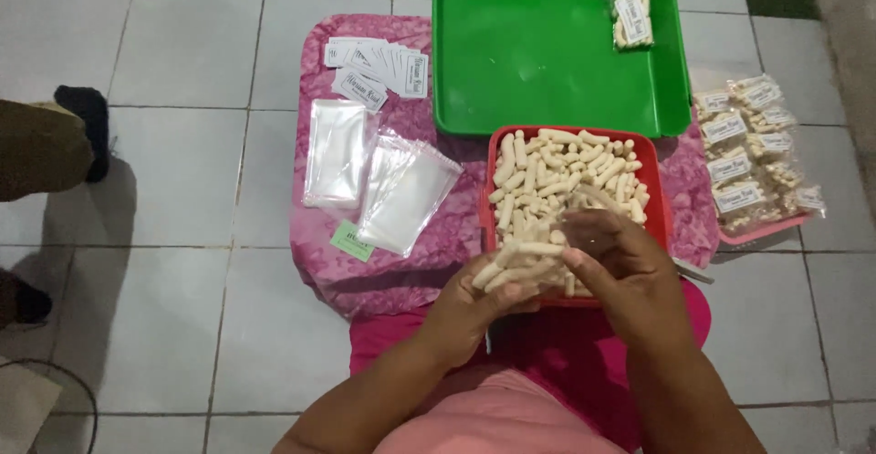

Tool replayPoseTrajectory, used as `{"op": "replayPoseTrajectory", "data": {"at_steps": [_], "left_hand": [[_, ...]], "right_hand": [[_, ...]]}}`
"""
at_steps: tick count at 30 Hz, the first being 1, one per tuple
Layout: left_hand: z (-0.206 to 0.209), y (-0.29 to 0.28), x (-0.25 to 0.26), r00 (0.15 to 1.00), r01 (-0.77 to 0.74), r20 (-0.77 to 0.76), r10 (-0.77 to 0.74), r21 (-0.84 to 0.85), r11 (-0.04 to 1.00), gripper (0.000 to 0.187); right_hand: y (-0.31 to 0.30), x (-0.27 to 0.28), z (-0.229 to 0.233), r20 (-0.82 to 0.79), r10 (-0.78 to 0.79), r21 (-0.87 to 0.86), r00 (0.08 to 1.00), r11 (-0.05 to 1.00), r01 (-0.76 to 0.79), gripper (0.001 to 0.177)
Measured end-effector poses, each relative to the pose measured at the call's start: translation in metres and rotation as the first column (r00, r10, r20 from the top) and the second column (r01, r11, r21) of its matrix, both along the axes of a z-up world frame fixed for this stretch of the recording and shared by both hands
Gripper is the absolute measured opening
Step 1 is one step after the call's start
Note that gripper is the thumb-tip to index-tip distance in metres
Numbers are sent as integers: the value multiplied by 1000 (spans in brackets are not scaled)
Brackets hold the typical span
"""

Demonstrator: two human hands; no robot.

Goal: The person is manually filling small plastic bags with cylindrical snacks from a bowl, occasionally using a spoon.

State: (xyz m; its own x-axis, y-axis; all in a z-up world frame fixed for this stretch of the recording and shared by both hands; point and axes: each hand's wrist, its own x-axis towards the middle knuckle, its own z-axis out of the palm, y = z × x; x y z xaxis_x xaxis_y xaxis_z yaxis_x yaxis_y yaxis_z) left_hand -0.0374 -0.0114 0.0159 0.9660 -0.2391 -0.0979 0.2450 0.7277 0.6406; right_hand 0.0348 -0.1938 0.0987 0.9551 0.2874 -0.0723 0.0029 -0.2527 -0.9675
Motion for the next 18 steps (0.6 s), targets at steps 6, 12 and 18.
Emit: {"op": "replayPoseTrajectory", "data": {"at_steps": [6, 12, 18], "left_hand": [[0, 43, 12, 952, -184, 276, 132, 170, 968, 54], [11, 59, 32, 979, -35, 204, -20, 262, 964, 37], [10, 45, 47, 974, -214, 131, 184, 285, 934, 29]], "right_hand": [[15, 3, 2, 2, -133, 68, 991, 989, 132, 20], [36, 9, -3, -25, -259, -16, 965, 966, 259, 19], [26, 14, -11, -161, -191, 68, 968, 977, 204, 54]]}}
